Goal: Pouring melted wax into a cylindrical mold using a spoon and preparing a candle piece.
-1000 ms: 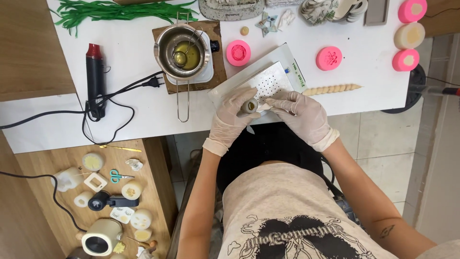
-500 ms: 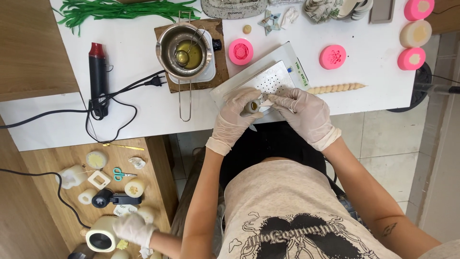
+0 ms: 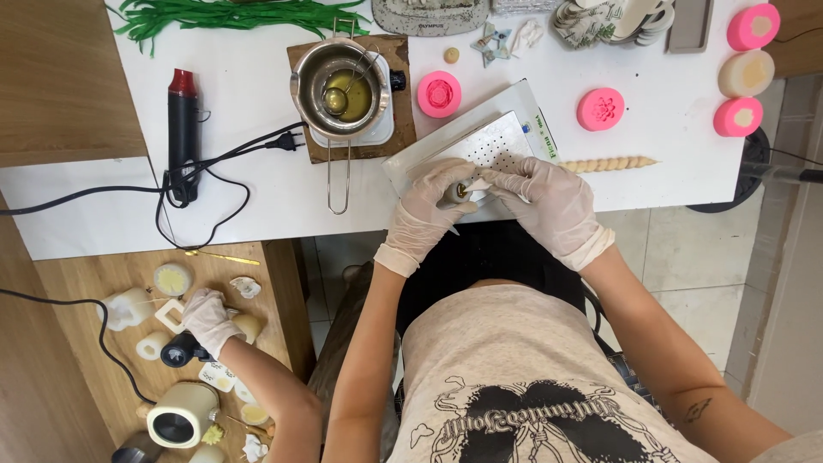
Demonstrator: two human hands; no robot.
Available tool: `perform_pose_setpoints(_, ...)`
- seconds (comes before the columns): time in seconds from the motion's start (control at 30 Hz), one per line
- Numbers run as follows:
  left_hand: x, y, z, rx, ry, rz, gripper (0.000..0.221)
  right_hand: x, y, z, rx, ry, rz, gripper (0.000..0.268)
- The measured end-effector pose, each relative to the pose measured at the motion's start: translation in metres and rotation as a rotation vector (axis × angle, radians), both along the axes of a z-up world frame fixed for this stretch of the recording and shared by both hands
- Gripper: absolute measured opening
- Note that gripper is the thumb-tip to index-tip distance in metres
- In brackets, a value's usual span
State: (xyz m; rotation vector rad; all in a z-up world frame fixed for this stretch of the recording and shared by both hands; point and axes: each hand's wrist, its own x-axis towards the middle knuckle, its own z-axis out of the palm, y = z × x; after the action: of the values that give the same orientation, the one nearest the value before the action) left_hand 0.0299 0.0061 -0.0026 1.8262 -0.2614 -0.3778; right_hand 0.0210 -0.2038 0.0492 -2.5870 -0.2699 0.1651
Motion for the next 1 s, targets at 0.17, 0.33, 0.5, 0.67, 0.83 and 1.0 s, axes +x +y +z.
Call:
perform_pose_setpoints(0.17,-0.002,0.002,-0.002,-0.003,0.108,0.002,0.055,-0.009,-0.011,-0.006,0.093,0.056,-0.064,0.025)
perform_pose_setpoints(0.33,-0.002,0.002,-0.004,0.002,0.019,-0.018,0.059,-0.006,-0.009,-0.013,0.084,0.254,-0.236,0.024)
perform_pose_setpoints(0.5,0.001,0.004,-0.005,0.048,-0.054,-0.032,0.056,-0.017,-0.004,-0.038,0.219,0.119,-0.206,0.019)
perform_pose_setpoints(0.67,0.0,0.004,-0.002,0.086,-0.06,-0.026,0.056,-0.01,0.01,-0.021,0.3,0.551,-0.413,0.028)
perform_pose_setpoints(0.83,0.001,0.006,0.003,0.067,-0.017,-0.045,0.053,-0.019,0.007,-0.042,0.458,0.409,-0.361,0.023)
perform_pose_setpoints(1.0,0.004,0.004,0.011,0.079,0.041,-0.04,0.053,-0.017,0.005,-0.043,0.382,0.294,-0.3,0.02)
